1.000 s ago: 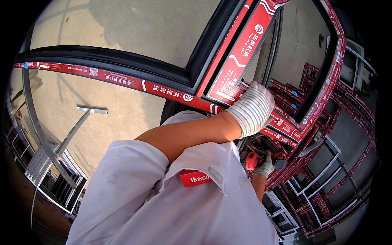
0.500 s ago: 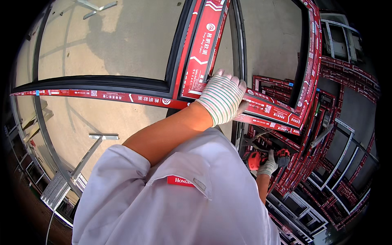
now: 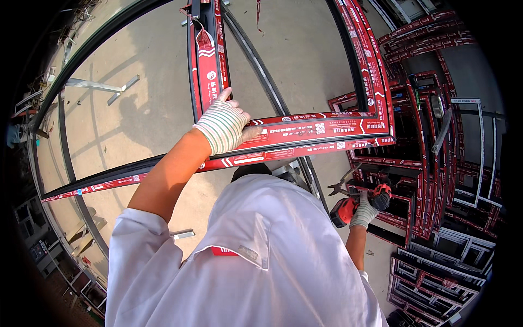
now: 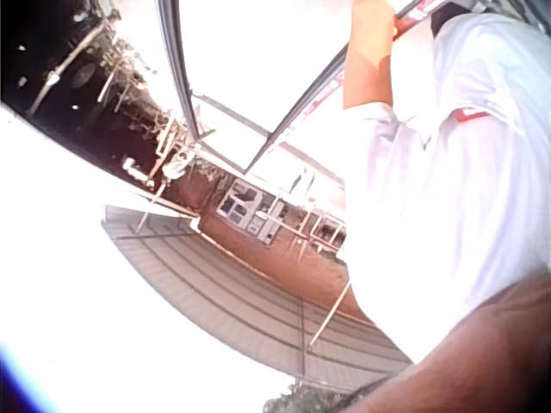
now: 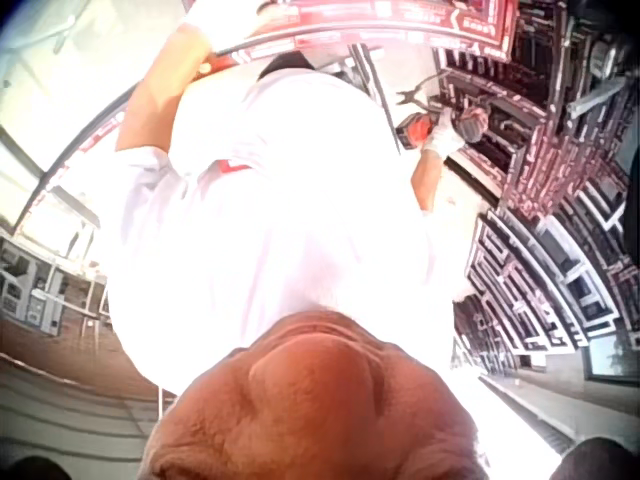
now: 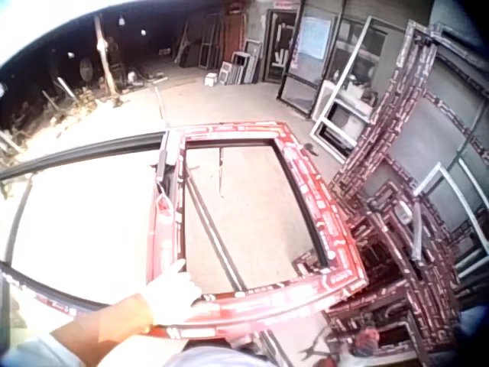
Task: The person assembles a window frame by aligning metal frame pieces and securing them with a cordless drill. They handle frame components, position them on a stand, and fasten joints using screws.
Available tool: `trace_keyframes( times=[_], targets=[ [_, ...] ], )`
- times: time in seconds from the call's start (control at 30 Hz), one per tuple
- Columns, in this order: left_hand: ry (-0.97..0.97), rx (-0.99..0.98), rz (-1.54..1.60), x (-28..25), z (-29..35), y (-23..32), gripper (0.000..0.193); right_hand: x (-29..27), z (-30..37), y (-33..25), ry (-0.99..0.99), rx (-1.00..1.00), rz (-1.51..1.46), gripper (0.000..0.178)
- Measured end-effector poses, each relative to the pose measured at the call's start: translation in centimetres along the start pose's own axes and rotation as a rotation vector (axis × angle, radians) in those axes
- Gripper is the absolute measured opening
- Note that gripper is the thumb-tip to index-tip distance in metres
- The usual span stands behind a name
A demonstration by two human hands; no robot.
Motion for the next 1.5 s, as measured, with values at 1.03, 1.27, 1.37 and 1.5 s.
trace_keyframes(
  times=[1.03,1.27,1.37,1.5],
  targets=[
    [0.222,0.37,-0.036,-0.3,-0.7,-5.8,0.061,9.1,3.1,5.9,-0.574,0.487,-1.163,0.041],
    [0.202,0.337,-0.065,0.1,-0.8,-6.0,0.061,8.6,2.9,4.7,-0.586,0.458,-1.075,0.04],
    [0.189,0.325,-0.053,-0.4,-0.5,-5.8,0.062,8.2,3.1,4.8,-0.588,0.45,-1.057,0.04],
    [0.208,0.341,-0.055,-0.4,-0.6,-5.8,0.061,8.8,3.3,4.8,-0.592,0.416,-1.061,0.04]
  ],
)
Point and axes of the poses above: each hand's wrist, its own z-axis away from the middle knuckle, its own x-axis out of the palm, y = z × x, the point moved 3 cm from there along -z, towards the middle knuckle, and after that the axes turned 12 degrees about z, right-handed, at the moved point
